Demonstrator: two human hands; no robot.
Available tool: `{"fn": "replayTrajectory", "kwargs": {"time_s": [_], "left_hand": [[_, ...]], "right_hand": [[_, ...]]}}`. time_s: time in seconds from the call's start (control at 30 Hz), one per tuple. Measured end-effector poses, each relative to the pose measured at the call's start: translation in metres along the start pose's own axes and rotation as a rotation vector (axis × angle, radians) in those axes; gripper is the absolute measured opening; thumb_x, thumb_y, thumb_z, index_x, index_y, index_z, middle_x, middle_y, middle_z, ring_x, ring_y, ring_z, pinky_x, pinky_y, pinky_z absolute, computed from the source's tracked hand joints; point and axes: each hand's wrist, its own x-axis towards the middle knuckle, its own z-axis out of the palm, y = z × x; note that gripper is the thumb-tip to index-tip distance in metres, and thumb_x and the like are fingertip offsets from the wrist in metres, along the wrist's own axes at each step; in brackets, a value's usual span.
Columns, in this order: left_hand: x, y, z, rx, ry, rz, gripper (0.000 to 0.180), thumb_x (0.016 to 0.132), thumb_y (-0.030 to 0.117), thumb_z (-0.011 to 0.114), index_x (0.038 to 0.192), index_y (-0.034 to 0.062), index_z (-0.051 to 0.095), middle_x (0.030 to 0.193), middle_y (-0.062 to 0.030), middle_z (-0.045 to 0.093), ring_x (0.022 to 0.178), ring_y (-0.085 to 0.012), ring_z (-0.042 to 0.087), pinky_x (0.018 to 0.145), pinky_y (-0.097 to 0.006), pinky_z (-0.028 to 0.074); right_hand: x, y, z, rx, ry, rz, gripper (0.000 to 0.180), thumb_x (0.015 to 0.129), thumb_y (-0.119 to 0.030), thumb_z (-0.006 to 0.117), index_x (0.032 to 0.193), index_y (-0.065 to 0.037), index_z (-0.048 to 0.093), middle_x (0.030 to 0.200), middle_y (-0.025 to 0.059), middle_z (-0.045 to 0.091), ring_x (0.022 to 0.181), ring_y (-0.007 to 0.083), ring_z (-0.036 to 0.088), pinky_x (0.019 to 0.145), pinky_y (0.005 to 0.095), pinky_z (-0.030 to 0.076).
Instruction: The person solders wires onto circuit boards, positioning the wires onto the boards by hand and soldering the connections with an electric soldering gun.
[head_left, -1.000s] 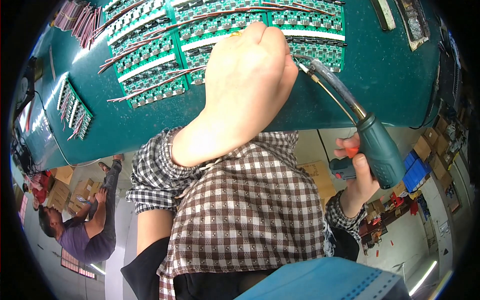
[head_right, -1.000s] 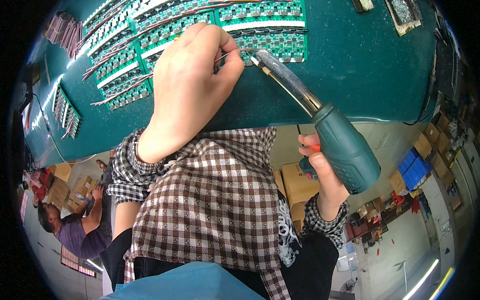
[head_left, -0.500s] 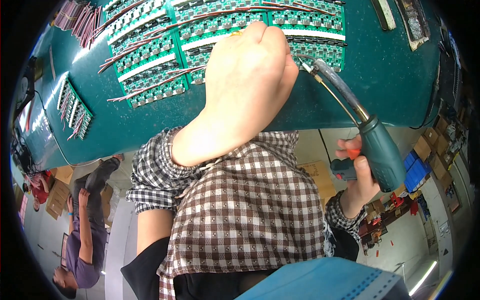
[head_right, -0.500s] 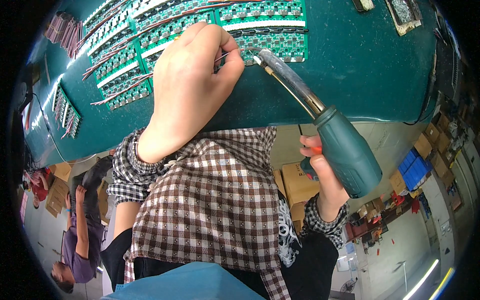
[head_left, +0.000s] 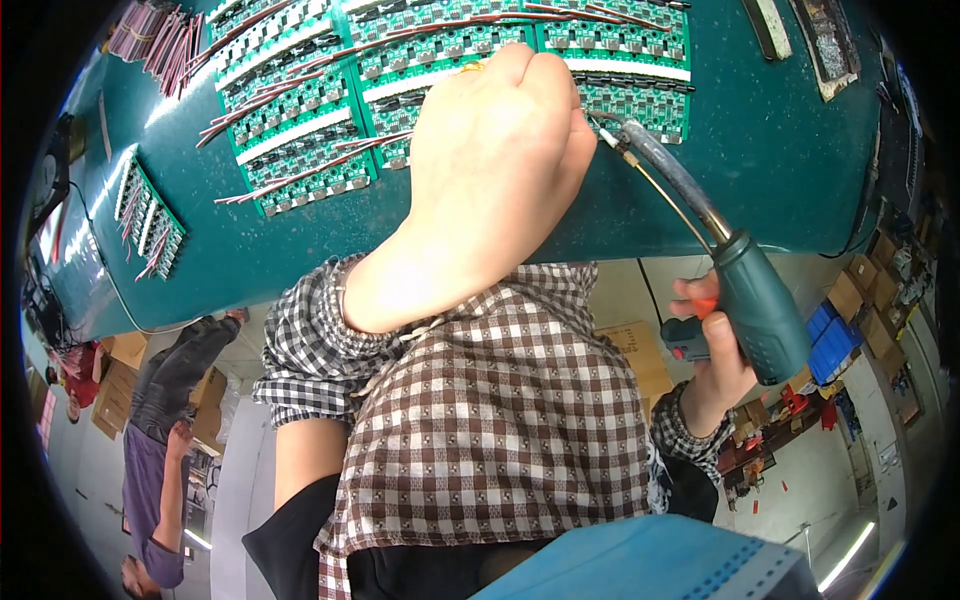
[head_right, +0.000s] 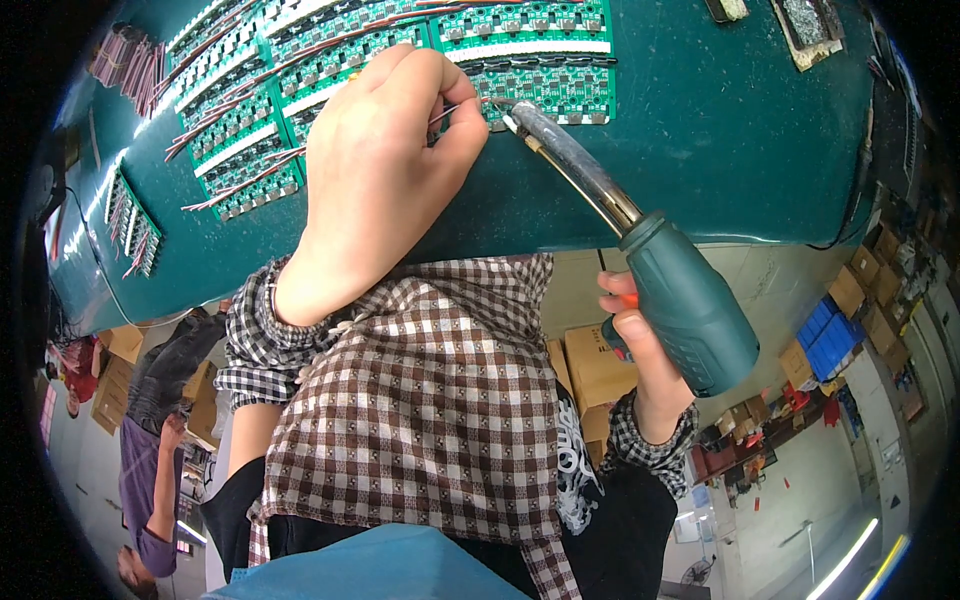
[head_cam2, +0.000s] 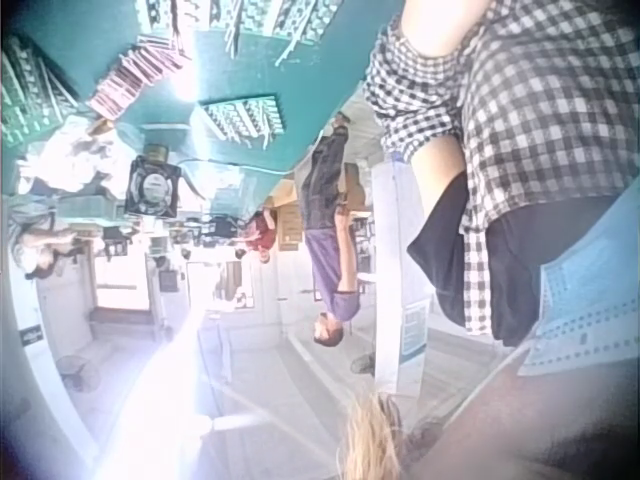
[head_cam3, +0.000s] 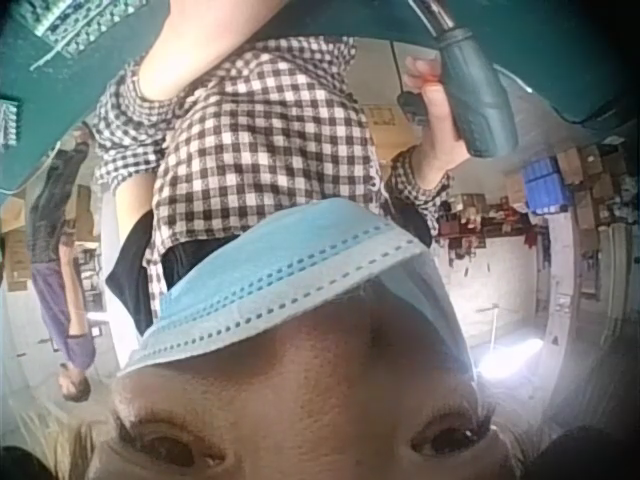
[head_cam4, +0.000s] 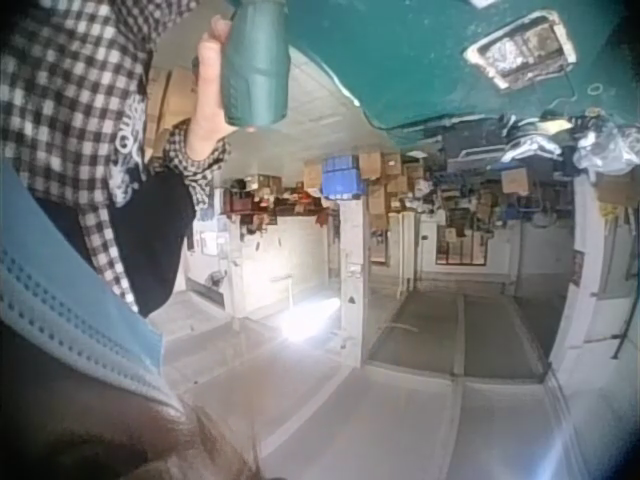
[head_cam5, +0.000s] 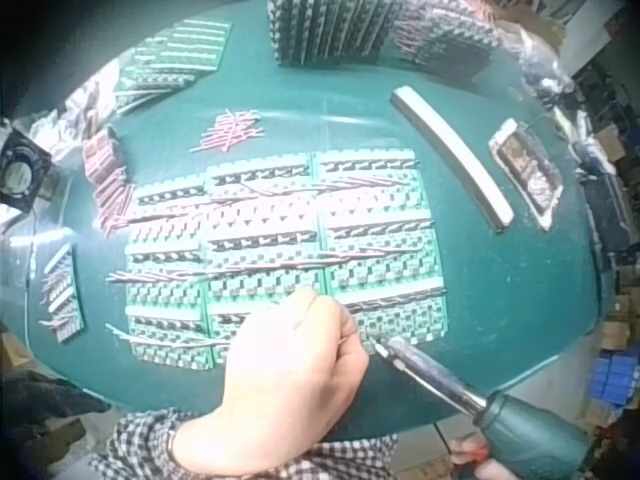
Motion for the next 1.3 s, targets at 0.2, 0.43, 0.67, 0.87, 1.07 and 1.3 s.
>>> {"fn": "replayTrajectory", "kwargs": {"time_s": [0.2, 0.43, 0.67, 0.87, 1.07, 1.3], "left_hand": [[0.001, 0.001, -0.001, 0.003, -0.013, -0.012, 0.014, 0.069, 0.004, 0.066, 0.073, 0.0058, 0.054, 0.066, -0.0062, 0.051, 0.059, -0.0231, 0.054, 0.052, -0.034, 0.042], [0.002, 0.003, 0.000, -0.006, -0.014, -0.022, 0.013, 0.069, 0.004, 0.066, 0.073, 0.0055, 0.054, 0.066, -0.0063, 0.051, 0.059, -0.0230, 0.054, 0.052, -0.034, 0.042], [0.001, 0.005, 0.000, -0.006, -0.014, -0.018, 0.013, 0.069, 0.004, 0.066, 0.073, 0.0055, 0.054, 0.066, -0.0064, 0.051, 0.058, -0.0228, 0.053, 0.051, -0.034, 0.042], [0.002, 0.004, -0.001, -0.006, -0.029, -0.029, 0.013, 0.069, 0.004, 0.066, 0.073, 0.0057, 0.054, 0.065, -0.0061, 0.050, 0.057, -0.0223, 0.052, 0.051, -0.034, 0.041], [0.008, 0.008, 0.000, -0.014, -0.032, -0.029, 0.012, 0.069, 0.004, 0.066, 0.073, 0.0056, 0.054, 0.066, -0.0061, 0.051, 0.058, -0.0218, 0.053, 0.052, -0.033, 0.042], [0.001, 0.000, -0.012, -0.121, -0.134, -0.045, 0.014, 0.071, 0.004, 0.064, 0.079, 0.0042, 0.052, 0.075, -0.0120, 0.054, 0.066, -0.0307, 0.055, 0.058, -0.039, 0.044]], "right_hand": [[0.001, -0.002, 0.001, -0.009, 0.000, 0.006, 0.044, 0.080, -0.018, 0.061, 0.114, 0.010, 0.053, 0.088, 0.0179, 0.064, 0.076, 0.0275, 0.066, 0.064, 0.0343, 0.057], [0.001, -0.003, 0.001, -0.033, 0.014, 0.014, 0.043, 0.080, -0.018, 0.061, 0.112, 0.010, 0.054, 0.087, 0.0177, 0.064, 0.075, 0.0272, 0.066, 0.064, 0.0339, 0.056], [-0.001, -0.005, 0.000, -0.073, 0.014, 0.008, 0.044, 0.080, -0.018, 0.061, 0.113, 0.010, 0.053, 0.088, 0.0188, 0.064, 0.075, 0.0280, 0.066, 0.064, 0.0347, 0.057], [-0.004, -0.004, -0.003, -0.037, 0.035, -0.045, 0.048, 0.081, -0.021, 0.062, 0.114, 0.011, 0.051, 0.088, 0.0198, 0.062, 0.075, 0.0296, 0.065, 0.062, 0.0352, 0.057], [0.001, -0.002, -0.009, 0.013, 0.072, -0.037, 0.048, 0.082, -0.022, 0.061, 0.115, 0.011, 0.050, 0.088, 0.0185, 0.061, 0.076, 0.0287, 0.065, 0.061, 0.0339, 0.057], [0.027, -0.002, -0.044, 0.027, 0.328, -0.243, 0.044, 0.087, -0.023, 0.056, 0.118, 0.008, 0.049, 0.096, 0.0168, 0.061, 0.082, 0.0282, 0.065, 0.059, 0.0328, 0.057]]}}
